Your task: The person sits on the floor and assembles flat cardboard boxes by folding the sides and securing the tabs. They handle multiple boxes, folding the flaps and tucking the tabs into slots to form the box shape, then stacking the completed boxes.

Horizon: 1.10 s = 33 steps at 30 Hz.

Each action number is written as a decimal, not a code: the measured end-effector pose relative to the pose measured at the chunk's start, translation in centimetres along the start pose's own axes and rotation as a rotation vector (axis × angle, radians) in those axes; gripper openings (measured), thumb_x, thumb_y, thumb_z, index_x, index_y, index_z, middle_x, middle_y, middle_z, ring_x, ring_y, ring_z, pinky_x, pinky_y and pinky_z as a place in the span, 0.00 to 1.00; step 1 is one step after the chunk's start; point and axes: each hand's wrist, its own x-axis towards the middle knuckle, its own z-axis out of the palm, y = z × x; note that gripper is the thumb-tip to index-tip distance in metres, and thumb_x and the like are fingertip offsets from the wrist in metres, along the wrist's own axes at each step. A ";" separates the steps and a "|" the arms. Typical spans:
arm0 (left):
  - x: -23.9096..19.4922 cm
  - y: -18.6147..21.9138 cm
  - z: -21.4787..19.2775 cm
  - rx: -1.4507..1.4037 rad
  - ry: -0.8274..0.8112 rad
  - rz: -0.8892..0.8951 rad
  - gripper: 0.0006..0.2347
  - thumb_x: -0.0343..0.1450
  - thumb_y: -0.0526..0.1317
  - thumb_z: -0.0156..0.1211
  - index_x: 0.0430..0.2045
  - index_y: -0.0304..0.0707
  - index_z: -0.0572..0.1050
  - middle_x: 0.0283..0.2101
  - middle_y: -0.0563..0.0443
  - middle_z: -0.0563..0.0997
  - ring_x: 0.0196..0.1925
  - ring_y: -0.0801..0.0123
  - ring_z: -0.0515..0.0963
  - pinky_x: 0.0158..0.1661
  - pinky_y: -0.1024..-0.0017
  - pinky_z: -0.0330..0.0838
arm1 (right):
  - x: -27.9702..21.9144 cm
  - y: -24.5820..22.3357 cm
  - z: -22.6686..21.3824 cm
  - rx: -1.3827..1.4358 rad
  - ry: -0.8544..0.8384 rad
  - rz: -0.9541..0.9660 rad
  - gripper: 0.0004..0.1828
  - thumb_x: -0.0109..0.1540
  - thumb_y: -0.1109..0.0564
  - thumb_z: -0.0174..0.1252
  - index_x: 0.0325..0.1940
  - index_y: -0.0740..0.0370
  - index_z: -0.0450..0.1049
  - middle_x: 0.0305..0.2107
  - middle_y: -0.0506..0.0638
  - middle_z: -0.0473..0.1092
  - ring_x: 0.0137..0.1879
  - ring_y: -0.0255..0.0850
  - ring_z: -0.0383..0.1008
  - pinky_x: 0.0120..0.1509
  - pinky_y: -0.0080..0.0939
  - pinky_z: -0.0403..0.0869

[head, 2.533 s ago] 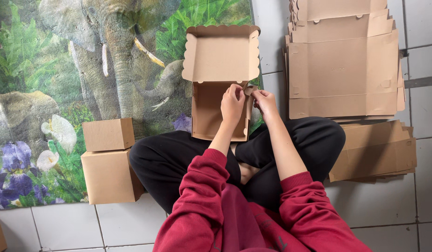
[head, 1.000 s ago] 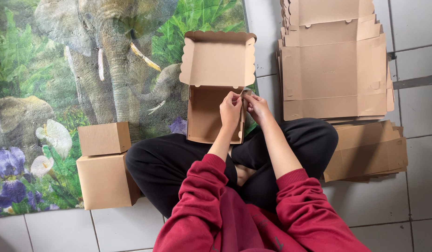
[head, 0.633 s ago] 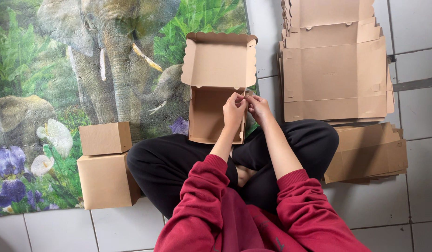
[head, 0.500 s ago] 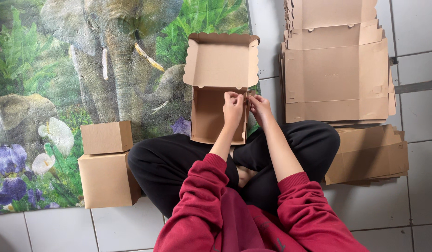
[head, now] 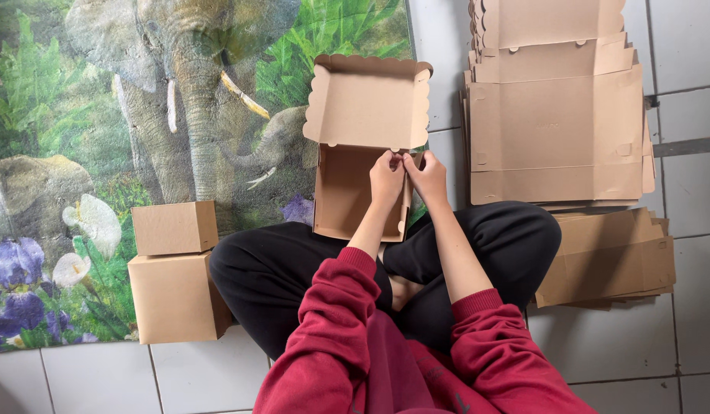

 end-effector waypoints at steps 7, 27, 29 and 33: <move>0.5 -0.4 -0.3 -0.020 0.040 0.005 0.04 0.67 0.38 0.57 0.30 0.39 0.74 0.33 0.43 0.77 0.42 0.56 0.79 0.43 0.66 0.75 | -1.5 -2.5 -1.1 -0.185 0.049 -0.241 0.21 0.62 0.42 0.51 0.28 0.63 0.68 0.24 0.58 0.67 0.34 0.55 0.72 0.36 0.50 0.72; 2.1 -3.5 -0.2 0.043 -0.024 -0.098 0.10 0.69 0.45 0.56 0.37 0.41 0.73 0.39 0.41 0.77 0.45 0.54 0.79 0.43 0.62 0.77 | -1.6 -3.2 -0.9 -0.201 -0.124 -0.139 0.20 0.59 0.47 0.47 0.18 0.62 0.63 0.17 0.56 0.64 0.29 0.53 0.69 0.35 0.48 0.68; 1.1 -2.6 -1.6 0.007 -0.021 -0.054 0.09 0.69 0.43 0.55 0.38 0.41 0.73 0.39 0.43 0.77 0.43 0.56 0.79 0.42 0.64 0.77 | -2.0 -4.4 -1.4 -0.225 -0.118 -0.162 0.20 0.60 0.49 0.47 0.18 0.64 0.63 0.18 0.58 0.64 0.29 0.56 0.68 0.34 0.51 0.68; -1.9 -0.1 -5.9 -0.063 0.027 0.204 0.05 0.70 0.37 0.54 0.36 0.39 0.72 0.36 0.42 0.75 0.41 0.53 0.79 0.38 0.67 0.79 | -2.7 -5.6 -1.8 -0.300 -0.096 -0.208 0.20 0.60 0.51 0.44 0.19 0.68 0.61 0.19 0.64 0.62 0.30 0.63 0.67 0.34 0.57 0.66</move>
